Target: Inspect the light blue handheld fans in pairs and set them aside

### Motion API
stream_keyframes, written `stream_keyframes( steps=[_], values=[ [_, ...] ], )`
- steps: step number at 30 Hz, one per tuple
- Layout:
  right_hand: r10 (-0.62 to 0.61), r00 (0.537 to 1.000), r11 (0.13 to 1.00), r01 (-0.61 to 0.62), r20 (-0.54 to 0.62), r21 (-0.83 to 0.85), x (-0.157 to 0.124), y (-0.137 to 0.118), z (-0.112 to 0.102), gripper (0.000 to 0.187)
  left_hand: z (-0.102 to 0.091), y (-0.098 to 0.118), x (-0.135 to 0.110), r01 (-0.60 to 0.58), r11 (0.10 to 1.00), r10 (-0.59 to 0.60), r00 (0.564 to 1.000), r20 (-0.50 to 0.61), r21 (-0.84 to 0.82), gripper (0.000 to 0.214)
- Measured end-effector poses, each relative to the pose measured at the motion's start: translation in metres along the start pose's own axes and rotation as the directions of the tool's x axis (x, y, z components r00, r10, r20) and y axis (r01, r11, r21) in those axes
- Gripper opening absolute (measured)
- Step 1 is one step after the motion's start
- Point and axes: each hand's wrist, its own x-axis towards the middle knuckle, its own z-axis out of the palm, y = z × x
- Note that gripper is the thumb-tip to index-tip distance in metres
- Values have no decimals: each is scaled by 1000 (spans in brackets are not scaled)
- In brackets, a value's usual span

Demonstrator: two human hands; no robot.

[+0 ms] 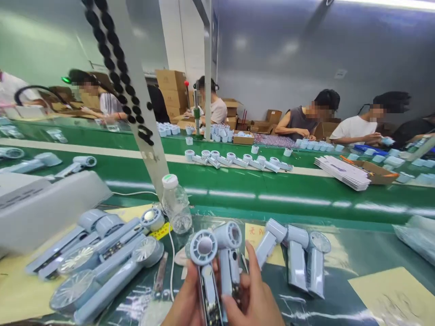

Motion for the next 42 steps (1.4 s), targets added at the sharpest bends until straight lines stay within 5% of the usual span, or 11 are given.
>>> stream_keyframes(
  steps=[5,9,15,20,22,23,25,27,29,33,42],
  values=[
    [-92,995,987,96,32,-132,15,-3,-26,81,7,-5,10,-25,996,28,999,-37,83,66],
    [-72,994,635,-15,-79,-773,53,-5,-41,33,0,12,8,-128,984,135,989,-53,121,71],
    [-230,973,442,109,5,-891,65,17,-11,39,-18,49,-10,-206,952,192,978,80,229,62],
    [-767,641,240,319,22,-917,57,32,-10,17,-11,58,-16,-305,912,242,940,241,275,66],
    [-746,665,384,460,24,-801,47,27,-9,18,-2,55,-14,-311,917,255,939,232,252,64],
    [-685,728,571,549,13,-611,39,22,-9,17,3,53,-12,-306,926,258,941,219,223,64],
    [-336,915,940,340,222,23,22,13,-12,17,13,51,-7,-278,944,206,917,340,176,60],
    [-127,853,941,-58,507,335,8,3,-15,61,22,47,0,-333,930,262,898,353,155,55],
    [-35,826,913,-203,562,355,-1,-5,-17,85,30,42,8,-375,912,319,903,288,167,55],
    [-119,910,923,-46,397,382,-6,-11,-10,60,41,31,17,-371,918,334,914,230,140,59],
    [-157,907,964,53,392,262,-4,10,4,59,29,28,7,-366,914,319,914,250,173,60]
  ],
)
